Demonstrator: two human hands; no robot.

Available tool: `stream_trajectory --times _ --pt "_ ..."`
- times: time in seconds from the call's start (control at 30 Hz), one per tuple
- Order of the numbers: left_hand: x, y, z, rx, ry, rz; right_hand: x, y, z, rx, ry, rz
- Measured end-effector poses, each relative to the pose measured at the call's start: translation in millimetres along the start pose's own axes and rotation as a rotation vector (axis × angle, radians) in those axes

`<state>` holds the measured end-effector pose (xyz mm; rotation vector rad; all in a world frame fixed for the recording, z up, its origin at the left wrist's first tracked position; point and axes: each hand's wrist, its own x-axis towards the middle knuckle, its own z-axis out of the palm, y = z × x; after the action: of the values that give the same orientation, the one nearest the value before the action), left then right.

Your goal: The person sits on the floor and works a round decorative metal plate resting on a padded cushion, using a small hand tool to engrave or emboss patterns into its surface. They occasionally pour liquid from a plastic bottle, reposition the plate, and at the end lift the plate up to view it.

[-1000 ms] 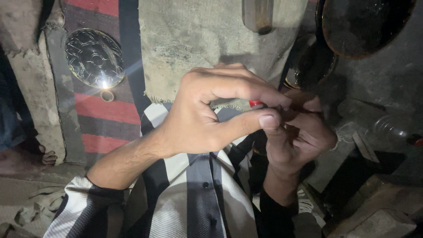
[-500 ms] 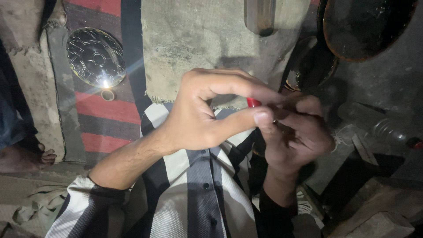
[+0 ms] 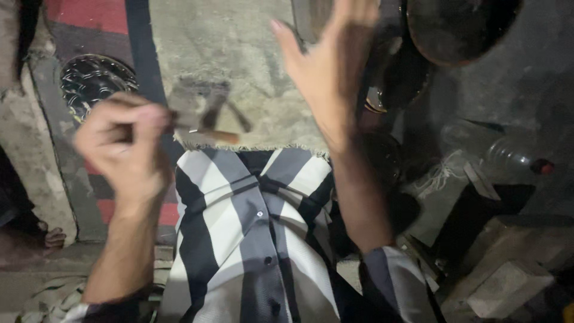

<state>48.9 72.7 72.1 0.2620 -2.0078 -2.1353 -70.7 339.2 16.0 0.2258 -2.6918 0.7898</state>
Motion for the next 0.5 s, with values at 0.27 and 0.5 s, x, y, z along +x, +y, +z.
stream_trajectory --times 0.27,0.5 --pt "-13.5 -20.2 -30.3 -0.032 0.107 -0.009 22.5 -11.4 6.5 -0.071 -0.018 0.08" --pt "0.9 -43.7 -51.1 -0.124 0.062 0.007 -82.7 53.2 -104.9 0.095 -0.042 0.508"
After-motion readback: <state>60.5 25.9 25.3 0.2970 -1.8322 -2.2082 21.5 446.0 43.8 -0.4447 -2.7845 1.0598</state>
